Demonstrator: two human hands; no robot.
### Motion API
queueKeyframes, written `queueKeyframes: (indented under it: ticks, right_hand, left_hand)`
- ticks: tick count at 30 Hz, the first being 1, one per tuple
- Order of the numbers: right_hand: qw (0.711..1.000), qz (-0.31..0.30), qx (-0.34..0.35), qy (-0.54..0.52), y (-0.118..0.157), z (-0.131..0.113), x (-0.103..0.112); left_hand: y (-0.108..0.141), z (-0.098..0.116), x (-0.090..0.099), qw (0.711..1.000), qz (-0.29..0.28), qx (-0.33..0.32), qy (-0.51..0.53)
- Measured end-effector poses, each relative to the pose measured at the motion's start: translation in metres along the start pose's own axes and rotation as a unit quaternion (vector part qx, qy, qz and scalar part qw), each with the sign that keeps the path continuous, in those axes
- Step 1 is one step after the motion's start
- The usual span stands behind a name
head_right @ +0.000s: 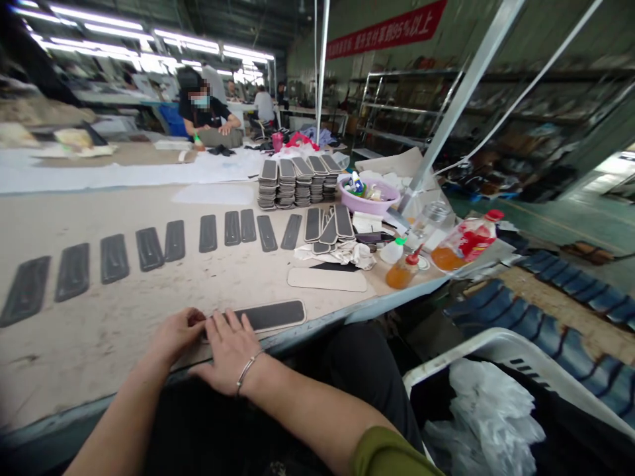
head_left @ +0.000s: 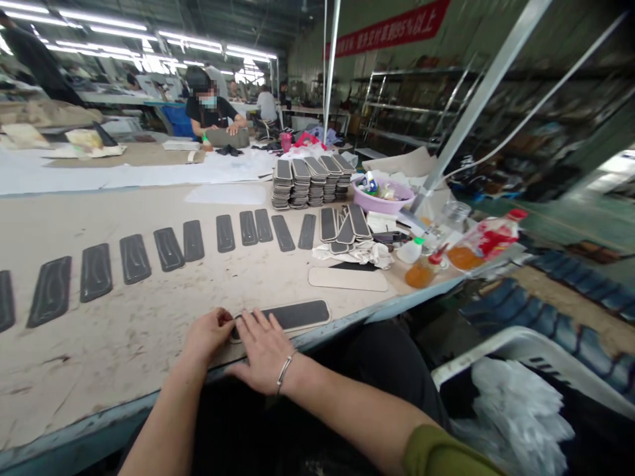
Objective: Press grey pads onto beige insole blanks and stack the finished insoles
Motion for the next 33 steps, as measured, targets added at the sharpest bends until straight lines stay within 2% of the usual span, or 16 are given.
queueKeyframes:
  ticks: [2, 5, 8, 12, 15, 20, 23, 29, 33]
  right_hand:
    - [1.0, -0.008, 0.015, -0.003, -0.007, -0.006, -0.019]
    - [0.999, -0.034, 0.017, 0.016, 0.0, 0.014, -0.026]
    - [0.997, -0.057, -0.004, 0.046, 0.026, 0.061, -0.009]
    - [0.988, -0.084, -0.088, 0.091, 0.067, 0.131, 0.017]
    - [0.98, -0.082, -0.13, 0.125, 0.082, 0.156, 0.023]
    - [0.976, -0.067, -0.143, 0.147, 0.082, 0.157, 0.017]
    - [0.977, -0.066, -0.136, 0.149, 0.082, 0.156, 0.016]
    - [0.978, -0.05, -0.132, 0.155, 0.083, 0.159, 0.017]
    - [0.982, -0.018, -0.128, 0.137, 0.083, 0.156, 0.021]
  left_hand:
    - [0.0, 0.0, 0.0, 1.0, 0.002, -0.006, 0.01]
    - [-0.001, -0.001, -0.001, 1.0, 0.0, -0.001, 0.008]
    - [-0.001, 0.001, 0.0, 1.0, -0.008, 0.009, -0.01]
    - [0.001, 0.001, 0.0, 0.999, -0.022, 0.037, -0.011]
    - [0.007, 0.007, -0.001, 0.999, -0.003, 0.026, -0.021]
    - [0.02, 0.019, -0.002, 0.995, 0.049, 0.009, -0.088]
    - [0.023, 0.023, -0.001, 0.995, 0.059, -0.002, -0.081]
    - [0.019, 0.024, 0.002, 0.999, 0.04, -0.023, -0.021]
    - [0.02, 0.023, 0.0, 0.996, 0.024, -0.025, 0.082]
Point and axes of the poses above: each hand's wrist, its own y-axis away from the middle knuckle, its own x-axis out of the back of the hand, z = x × y, the point moved 9 cm from there along -y, towards the middle knuckle, and after that the axes turned 5 degrees about x, right-handed, at the moved point
